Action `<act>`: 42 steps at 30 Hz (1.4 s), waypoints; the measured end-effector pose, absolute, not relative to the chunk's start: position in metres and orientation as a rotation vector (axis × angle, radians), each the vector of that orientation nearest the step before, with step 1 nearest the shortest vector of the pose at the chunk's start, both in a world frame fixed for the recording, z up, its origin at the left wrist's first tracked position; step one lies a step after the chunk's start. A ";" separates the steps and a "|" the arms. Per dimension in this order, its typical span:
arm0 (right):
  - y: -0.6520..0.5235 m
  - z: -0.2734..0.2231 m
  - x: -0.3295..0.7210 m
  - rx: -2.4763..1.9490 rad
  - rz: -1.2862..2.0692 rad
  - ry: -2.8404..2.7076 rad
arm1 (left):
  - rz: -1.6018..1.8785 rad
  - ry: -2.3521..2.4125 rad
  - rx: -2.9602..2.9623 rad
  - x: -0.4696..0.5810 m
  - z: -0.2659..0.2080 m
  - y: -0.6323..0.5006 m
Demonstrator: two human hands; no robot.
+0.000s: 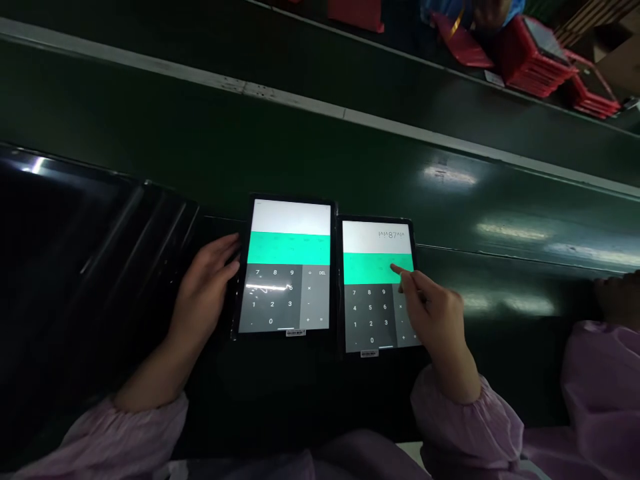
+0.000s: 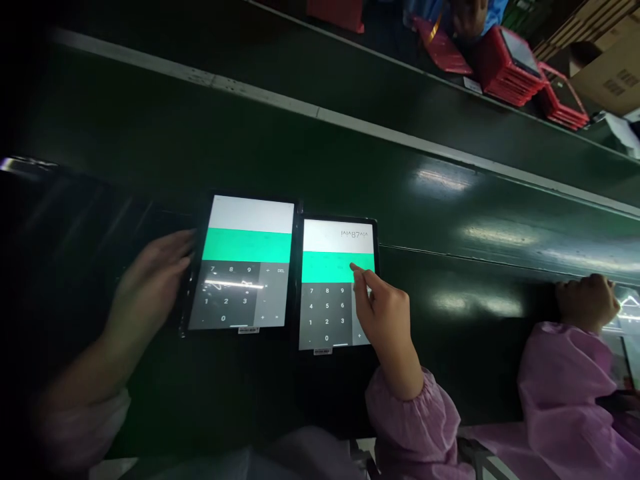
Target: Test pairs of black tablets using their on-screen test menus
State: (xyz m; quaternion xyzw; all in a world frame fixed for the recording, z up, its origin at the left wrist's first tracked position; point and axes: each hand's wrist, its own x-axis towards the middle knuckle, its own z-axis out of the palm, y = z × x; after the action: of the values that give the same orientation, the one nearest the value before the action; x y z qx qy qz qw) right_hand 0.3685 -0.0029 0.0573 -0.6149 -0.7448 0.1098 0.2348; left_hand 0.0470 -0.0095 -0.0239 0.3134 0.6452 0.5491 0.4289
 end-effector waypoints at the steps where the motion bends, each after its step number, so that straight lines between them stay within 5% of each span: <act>1: -0.002 0.060 0.363 -1.676 0.294 -2.037 | 1.394 1.584 0.775 0.049 -0.025 -0.004; 11: 0.020 0.051 0.271 -1.577 0.595 -2.458 | 1.295 1.541 0.960 0.044 -0.037 0.003; 30: 0.029 0.048 0.267 -1.657 0.345 -2.420 | 1.281 1.398 0.939 0.044 -0.043 -0.002; 36: 0.013 0.048 0.244 -1.381 0.731 -2.554 | 1.220 1.330 0.988 0.043 -0.040 -0.002; 42: 0.012 0.049 0.245 -1.455 0.742 -2.509 | 1.210 1.373 1.066 0.043 -0.042 -0.002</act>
State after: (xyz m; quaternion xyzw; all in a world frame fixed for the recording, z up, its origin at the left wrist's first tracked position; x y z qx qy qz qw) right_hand 0.2452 0.0121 0.0489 -0.4846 -0.8358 0.2472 0.0741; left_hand 0.0432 -0.0025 -0.0416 0.4387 0.5653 0.4982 0.4896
